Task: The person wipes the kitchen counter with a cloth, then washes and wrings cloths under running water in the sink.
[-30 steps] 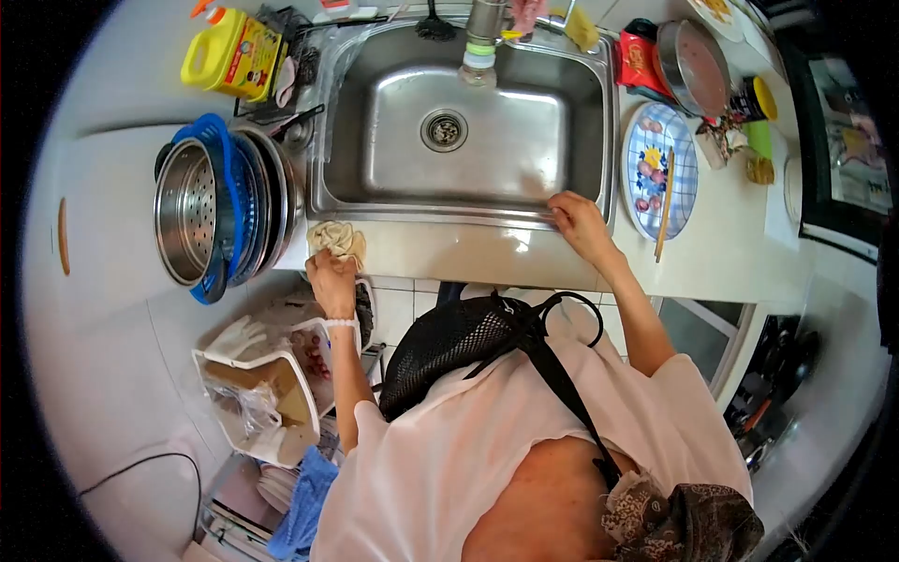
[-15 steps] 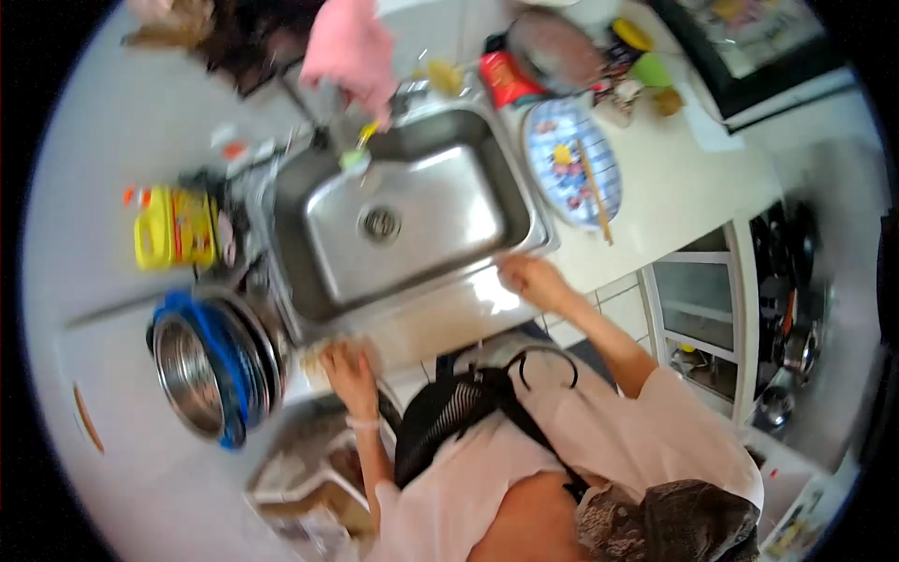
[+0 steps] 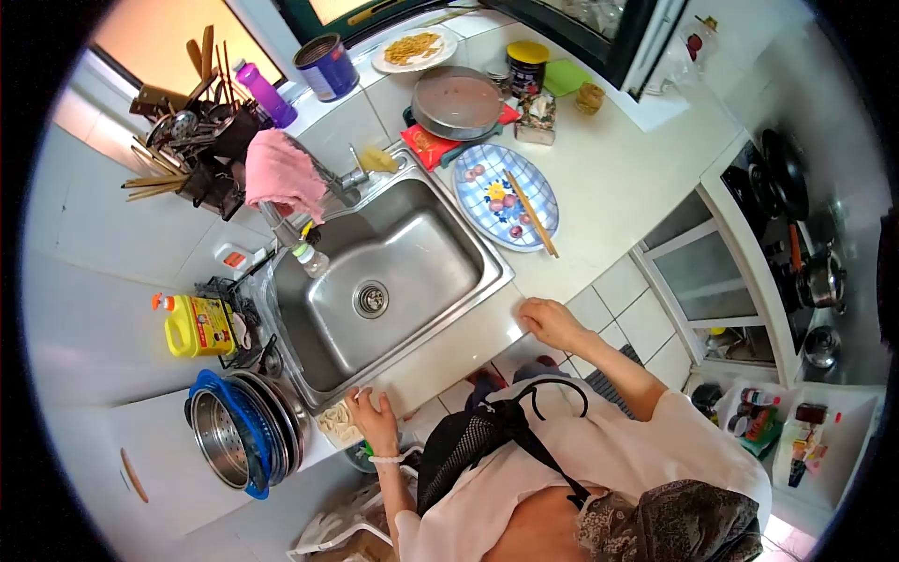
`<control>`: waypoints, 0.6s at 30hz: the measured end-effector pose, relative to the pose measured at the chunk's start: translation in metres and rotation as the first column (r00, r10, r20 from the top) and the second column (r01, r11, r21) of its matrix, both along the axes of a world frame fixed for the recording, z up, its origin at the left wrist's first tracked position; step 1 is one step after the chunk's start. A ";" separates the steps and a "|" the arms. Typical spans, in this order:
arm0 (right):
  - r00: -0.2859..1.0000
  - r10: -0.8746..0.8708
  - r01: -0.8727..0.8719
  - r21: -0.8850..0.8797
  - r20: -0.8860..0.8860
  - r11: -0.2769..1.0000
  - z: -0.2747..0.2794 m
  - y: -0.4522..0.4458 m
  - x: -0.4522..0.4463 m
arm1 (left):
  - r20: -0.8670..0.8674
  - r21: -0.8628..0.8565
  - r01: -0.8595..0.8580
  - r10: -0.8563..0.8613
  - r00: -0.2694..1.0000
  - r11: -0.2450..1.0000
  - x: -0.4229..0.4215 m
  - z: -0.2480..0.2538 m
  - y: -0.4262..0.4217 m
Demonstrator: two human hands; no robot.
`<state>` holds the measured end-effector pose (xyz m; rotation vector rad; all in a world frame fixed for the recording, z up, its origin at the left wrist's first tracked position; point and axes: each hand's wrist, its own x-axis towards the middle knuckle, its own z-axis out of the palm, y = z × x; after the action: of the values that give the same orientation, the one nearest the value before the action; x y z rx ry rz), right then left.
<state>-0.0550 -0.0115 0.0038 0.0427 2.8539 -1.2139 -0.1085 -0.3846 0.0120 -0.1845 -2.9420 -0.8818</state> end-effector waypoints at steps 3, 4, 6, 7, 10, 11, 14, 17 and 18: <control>0.995 -0.013 0.009 -0.034 -0.101 0.999 -0.005 0.022 0.018 | -0.072 -0.110 -0.010 0.002 0.997 0.994 0.024 -0.004 0.020; 0.995 -0.018 0.014 -0.046 -0.103 0.999 -0.008 0.032 0.030 | -0.042 -0.081 -0.028 0.024 0.999 0.996 0.034 -0.006 0.029; 0.998 -0.028 0.029 0.006 -0.055 1.000 -0.011 0.055 0.054 | 0.035 -0.023 -0.060 0.061 0.998 0.998 0.052 0.002 0.053; 0.997 -0.049 0.049 -0.010 -0.055 0.999 -0.013 0.067 0.070 | 0.063 -0.018 -0.045 0.046 0.997 0.999 0.060 -0.005 0.062; 0.991 -0.129 0.128 0.009 0.021 0.992 -0.027 0.113 0.131 | 0.057 -0.077 0.127 -0.122 0.991 0.989 0.079 -0.004 0.104; 0.978 -0.174 0.168 0.057 0.118 0.984 -0.040 0.129 0.155 | 0.084 -0.059 0.163 -0.158 0.984 0.985 0.083 -0.001 0.120; 0.862 -0.348 0.309 0.162 0.370 0.937 -0.081 0.168 0.237 | 0.068 -0.103 0.290 -0.285 0.956 0.951 0.092 0.007 0.158; 0.716 -0.512 0.510 0.144 0.475 0.848 -0.159 0.196 0.345 | 0.179 -0.010 0.447 -0.438 0.881 0.895 0.095 0.008 0.188; 0.655 -0.693 0.651 0.241 0.301 0.720 -0.168 0.187 0.382 | 0.198 -0.003 0.481 -0.471 0.860 0.877 0.095 0.007 0.193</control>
<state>0.3274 0.1754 -0.1643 1.3065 2.5897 -0.9428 -0.0133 -0.1912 0.0186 -0.9180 -3.1527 -0.9100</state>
